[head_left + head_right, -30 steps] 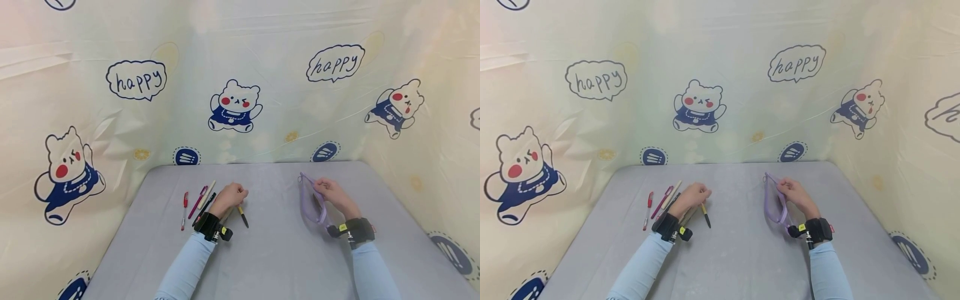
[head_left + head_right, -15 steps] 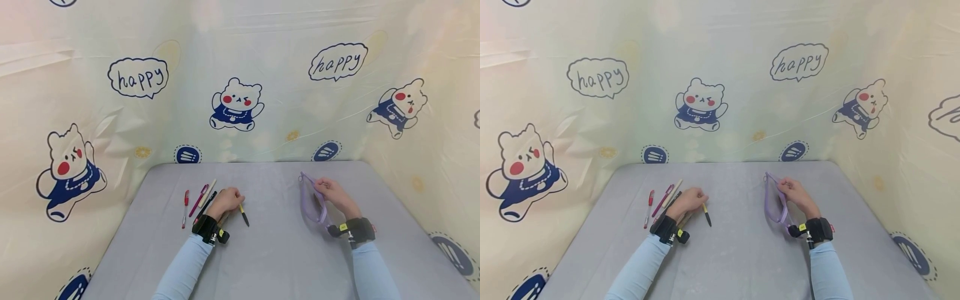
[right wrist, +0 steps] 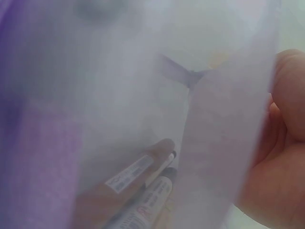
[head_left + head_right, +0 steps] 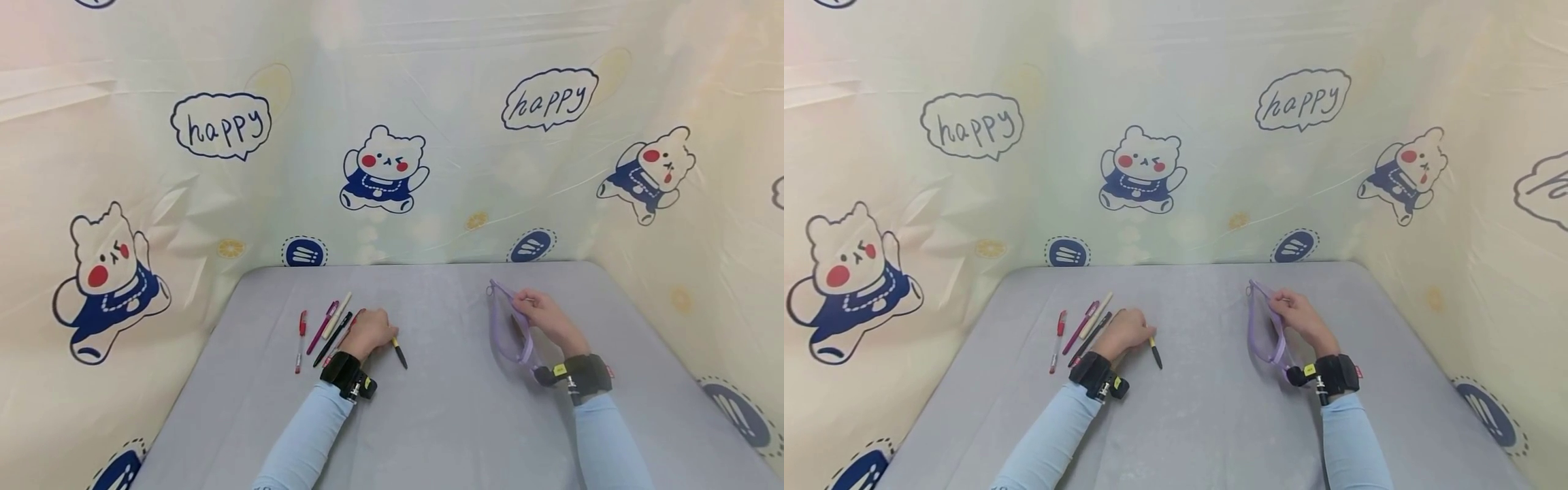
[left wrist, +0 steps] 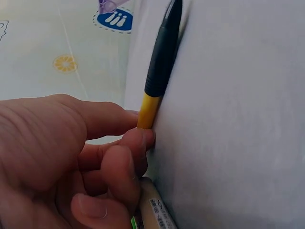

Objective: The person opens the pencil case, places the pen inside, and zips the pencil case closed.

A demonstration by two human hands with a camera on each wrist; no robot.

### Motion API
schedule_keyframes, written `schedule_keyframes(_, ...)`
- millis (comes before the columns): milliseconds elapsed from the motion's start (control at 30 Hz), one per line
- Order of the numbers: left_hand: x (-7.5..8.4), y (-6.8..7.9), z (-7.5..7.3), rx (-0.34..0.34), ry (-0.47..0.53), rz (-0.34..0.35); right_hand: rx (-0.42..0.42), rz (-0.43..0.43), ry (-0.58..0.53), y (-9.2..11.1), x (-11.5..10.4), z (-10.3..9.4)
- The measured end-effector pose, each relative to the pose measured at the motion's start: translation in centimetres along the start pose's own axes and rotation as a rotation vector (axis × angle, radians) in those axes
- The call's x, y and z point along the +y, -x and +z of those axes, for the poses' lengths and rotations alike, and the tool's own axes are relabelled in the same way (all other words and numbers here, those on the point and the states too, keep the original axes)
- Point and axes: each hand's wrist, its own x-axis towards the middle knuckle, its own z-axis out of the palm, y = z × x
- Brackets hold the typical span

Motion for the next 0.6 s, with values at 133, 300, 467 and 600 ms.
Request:
schedule_keyframes(133,0.1,0.0,0.2,0.013,-0.026,0.015,0.005,-0.001,-0.004,-0.1,0.0,0.0)
schedule_keyframes(300,0.2,-0.2,0.3,0.025,-0.020,-0.001,0.012,-0.002,0.004,-0.1,0.0,0.0)
schedule_keyframes(467,0.1,-0.5,0.4,0.017,0.014,-0.036,0.013,-0.002,0.014,0.0,-0.1,0.1)
schedule_keyframes(600,-0.3,-1.0,0.3,0.000,0.048,-0.054,0.006,-0.002,0.002,-0.1,0.0,0.0)
